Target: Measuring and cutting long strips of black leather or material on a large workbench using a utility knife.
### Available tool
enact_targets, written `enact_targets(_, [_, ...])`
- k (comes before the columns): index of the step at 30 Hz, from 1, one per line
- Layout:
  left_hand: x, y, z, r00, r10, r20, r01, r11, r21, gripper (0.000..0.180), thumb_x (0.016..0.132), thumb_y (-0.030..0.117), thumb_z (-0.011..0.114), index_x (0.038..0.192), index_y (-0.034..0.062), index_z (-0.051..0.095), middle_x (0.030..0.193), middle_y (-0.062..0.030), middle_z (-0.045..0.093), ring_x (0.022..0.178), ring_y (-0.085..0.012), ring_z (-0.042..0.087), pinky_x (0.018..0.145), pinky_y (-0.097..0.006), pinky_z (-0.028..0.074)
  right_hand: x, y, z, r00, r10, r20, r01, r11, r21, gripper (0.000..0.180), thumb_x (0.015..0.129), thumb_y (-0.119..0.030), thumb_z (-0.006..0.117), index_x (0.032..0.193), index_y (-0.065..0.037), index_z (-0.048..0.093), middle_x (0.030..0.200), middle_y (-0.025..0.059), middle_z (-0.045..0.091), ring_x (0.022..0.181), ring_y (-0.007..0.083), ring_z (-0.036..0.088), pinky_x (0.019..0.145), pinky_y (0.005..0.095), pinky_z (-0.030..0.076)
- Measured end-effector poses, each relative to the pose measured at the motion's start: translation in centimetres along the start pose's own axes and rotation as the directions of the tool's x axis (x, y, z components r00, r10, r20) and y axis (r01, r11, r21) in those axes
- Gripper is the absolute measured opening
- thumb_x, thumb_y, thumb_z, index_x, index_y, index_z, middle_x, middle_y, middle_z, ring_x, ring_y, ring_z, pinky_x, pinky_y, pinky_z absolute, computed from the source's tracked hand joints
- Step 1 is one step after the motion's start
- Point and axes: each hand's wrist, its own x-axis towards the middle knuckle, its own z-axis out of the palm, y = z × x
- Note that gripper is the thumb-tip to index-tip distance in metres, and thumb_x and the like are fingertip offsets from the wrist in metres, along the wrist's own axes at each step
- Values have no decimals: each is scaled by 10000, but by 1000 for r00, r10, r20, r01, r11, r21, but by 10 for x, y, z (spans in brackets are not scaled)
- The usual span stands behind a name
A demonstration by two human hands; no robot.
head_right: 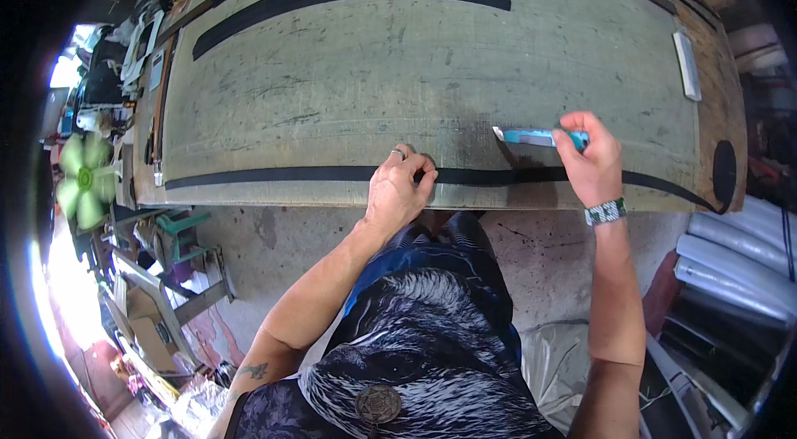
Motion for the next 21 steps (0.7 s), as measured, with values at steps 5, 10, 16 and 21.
enact_targets(5, [2,-1,-1,999,-36,33,36,999,-6,88,834,129,718,879,61,686,902,-139,594,785,-357,625,727,-442,521,0,-36,35,993,105,-59,-87,964,250,167,890,-164,738,955,-24,675,703,-20,614,600,48,559,543,220,447])
enact_targets(10, [6,0,-1,1000,4,30,-5,1000,18,87,836,132,717,872,60,686,900,-141,599,792,-358,629,732,-444,519,-8,-6,65,999,-14,-48,17,997,73,290,959,-264,669,870,10,638,668,27,608,630,102,590,578,279,464])
enact_targets(16, [7,-2,-4,998,-28,57,27,999,17,87,833,139,719,868,63,693,885,-137,602,800,-349,633,728,-443,515,-56,-18,96,994,82,-66,-68,978,197,445,1024,-375,551,914,42,660,743,155,657,690,298,625,670,370,488])
enact_targets(21, [5,-2,-4,996,-39,75,37,999,35,97,832,148,722,867,61,696,879,-136,603,804,-343,632,735,-440,513,-119,-45,121,924,-290,-250,301,954,6,278,1018,-177,511,1101,48,652,942,194,662,865,364,633,776,410,495])
